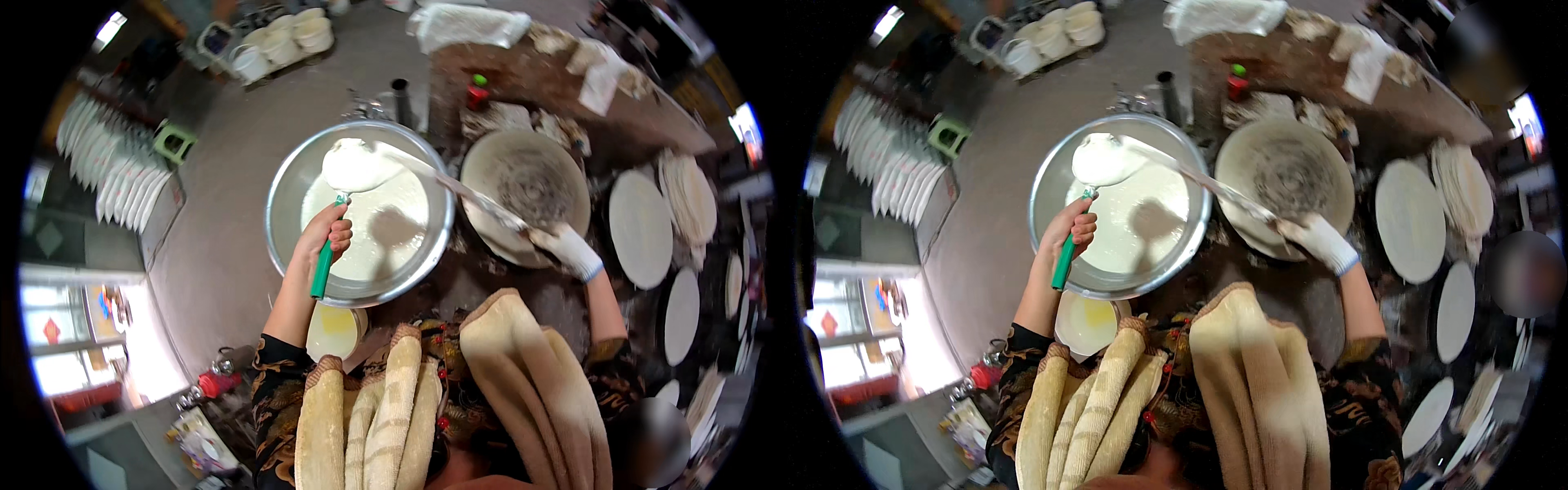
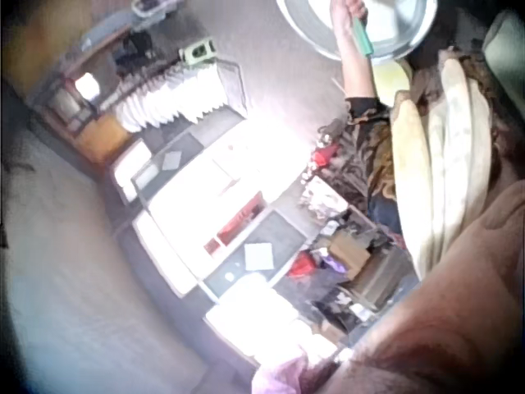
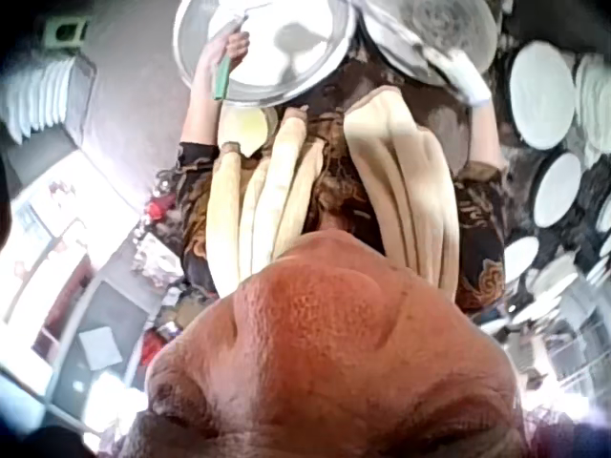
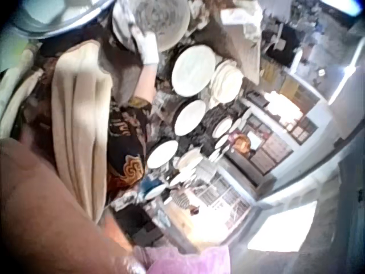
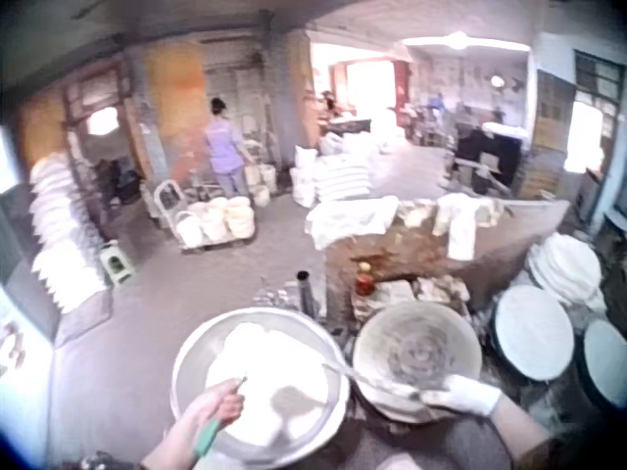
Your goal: The person scoops batter from a large metal bowl and pours it onto hot circular griddles. They use a wooden spreader to evenly distribute the batter into thin, round crepes. Once cooked, the crepes are lifted and stacked onto a nearby pile.
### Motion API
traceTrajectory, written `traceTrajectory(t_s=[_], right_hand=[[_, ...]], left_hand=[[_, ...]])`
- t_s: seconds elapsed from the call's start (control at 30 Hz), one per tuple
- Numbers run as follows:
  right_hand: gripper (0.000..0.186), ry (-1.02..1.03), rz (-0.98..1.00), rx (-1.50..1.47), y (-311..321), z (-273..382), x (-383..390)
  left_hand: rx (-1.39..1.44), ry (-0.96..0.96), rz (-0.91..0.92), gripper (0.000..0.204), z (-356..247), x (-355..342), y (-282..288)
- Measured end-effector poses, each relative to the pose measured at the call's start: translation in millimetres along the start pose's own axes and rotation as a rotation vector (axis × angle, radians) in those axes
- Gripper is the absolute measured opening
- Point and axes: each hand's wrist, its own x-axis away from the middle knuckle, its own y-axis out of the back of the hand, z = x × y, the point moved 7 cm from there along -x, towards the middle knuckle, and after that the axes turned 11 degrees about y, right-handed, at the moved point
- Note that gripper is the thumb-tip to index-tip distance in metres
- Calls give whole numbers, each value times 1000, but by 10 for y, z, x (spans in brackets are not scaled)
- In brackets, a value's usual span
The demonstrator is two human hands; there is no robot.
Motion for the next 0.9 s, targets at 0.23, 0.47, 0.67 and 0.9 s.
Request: traceTrajectory(t_s=[0.23, 0.47, 0.67, 0.9], right_hand=[[40, 321, -595, 728, 174, -480, 533], [42, -206, -726, -556, 261, -2025, 1951], [46, 109, -403, -1255, 142, -1654, 1253], [34, -63, -695, -1158, 413, -2294, 1231]], left_hand=[[120, 317, 272, 11, 449, -385, -1097], [-333, 71, 528, 26, 1030, -177, -2715], [-155, 641, 514, 5, 2081, -1243, -2899], [-564, 560, 366, 6, 2239, -2308, -3083]])
